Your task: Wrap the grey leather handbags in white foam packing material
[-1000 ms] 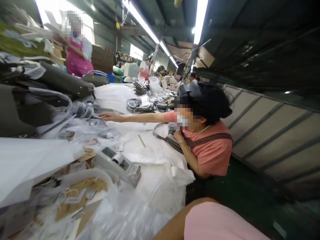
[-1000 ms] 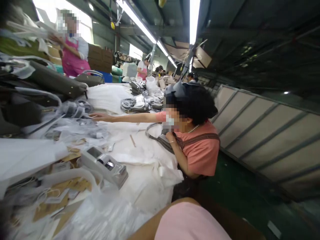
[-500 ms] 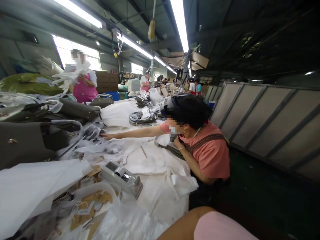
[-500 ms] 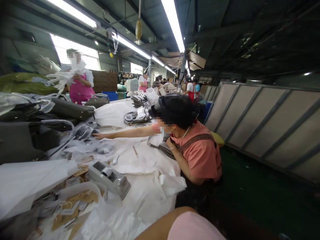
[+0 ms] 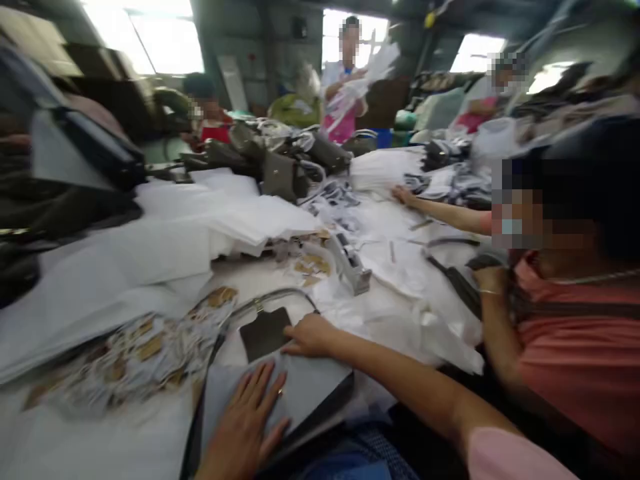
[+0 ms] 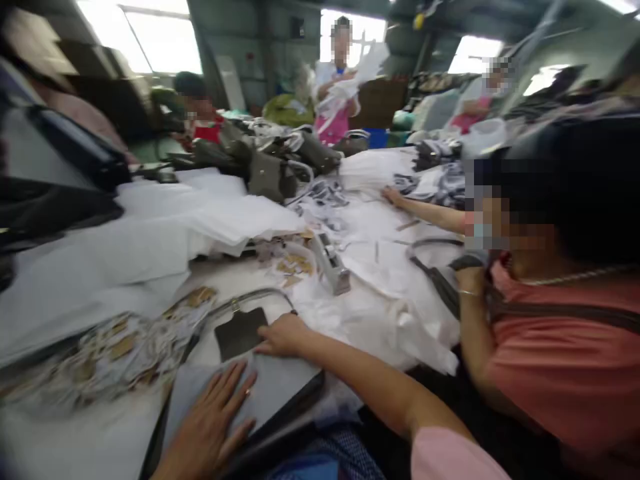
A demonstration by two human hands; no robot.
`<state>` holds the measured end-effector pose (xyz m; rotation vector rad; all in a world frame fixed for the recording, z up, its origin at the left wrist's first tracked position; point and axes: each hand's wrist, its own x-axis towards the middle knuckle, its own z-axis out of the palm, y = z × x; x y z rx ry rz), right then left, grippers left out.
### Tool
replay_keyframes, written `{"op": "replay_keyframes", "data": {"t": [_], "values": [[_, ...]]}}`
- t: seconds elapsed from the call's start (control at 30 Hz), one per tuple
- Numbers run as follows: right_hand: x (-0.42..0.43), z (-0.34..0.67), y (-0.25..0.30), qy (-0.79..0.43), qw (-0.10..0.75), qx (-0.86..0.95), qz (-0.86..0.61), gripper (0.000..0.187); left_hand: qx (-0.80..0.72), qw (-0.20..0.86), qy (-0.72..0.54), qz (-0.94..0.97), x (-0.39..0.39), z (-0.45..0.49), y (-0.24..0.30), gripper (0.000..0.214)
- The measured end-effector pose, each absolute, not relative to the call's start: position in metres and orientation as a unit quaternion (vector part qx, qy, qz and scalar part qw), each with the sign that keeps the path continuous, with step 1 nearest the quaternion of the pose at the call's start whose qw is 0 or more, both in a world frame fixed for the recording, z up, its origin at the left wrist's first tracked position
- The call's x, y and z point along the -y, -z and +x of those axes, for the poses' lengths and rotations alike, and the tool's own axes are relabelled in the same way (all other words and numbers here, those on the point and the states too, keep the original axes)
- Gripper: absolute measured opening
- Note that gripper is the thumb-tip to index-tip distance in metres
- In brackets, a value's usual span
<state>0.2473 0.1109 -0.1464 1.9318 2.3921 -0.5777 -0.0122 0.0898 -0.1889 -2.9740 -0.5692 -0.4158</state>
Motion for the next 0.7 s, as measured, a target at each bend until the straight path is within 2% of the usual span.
{"op": "replay_keyframes", "data": {"t": [0.2,0.43,0.5,0.63,0.7], "values": [[-0.139,0.24,0.13,0.177,-0.088,-0.758,0.621,0.034,0.232,-0.03,0.068,-0.97,-0.084,-0.011,0.179,0.07],[-0.194,0.203,0.121,0.245,-0.187,-0.674,0.671,0.053,0.237,-0.071,0.081,-0.965,-0.079,-0.01,0.174,0.067],[-0.188,0.201,0.12,0.27,-0.222,-0.675,0.649,0.051,0.246,-0.075,0.072,-0.964,-0.082,-0.01,0.171,0.066],[-0.137,0.208,0.117,0.289,-0.295,-0.707,0.574,0.03,0.23,-0.039,0.095,-0.968,-0.082,-0.014,0.174,0.064],[-0.1,0.21,0.117,0.29,-0.326,-0.744,0.505,0.035,0.207,0.008,0.158,-0.965,-0.077,-0.016,0.184,0.063]]}}
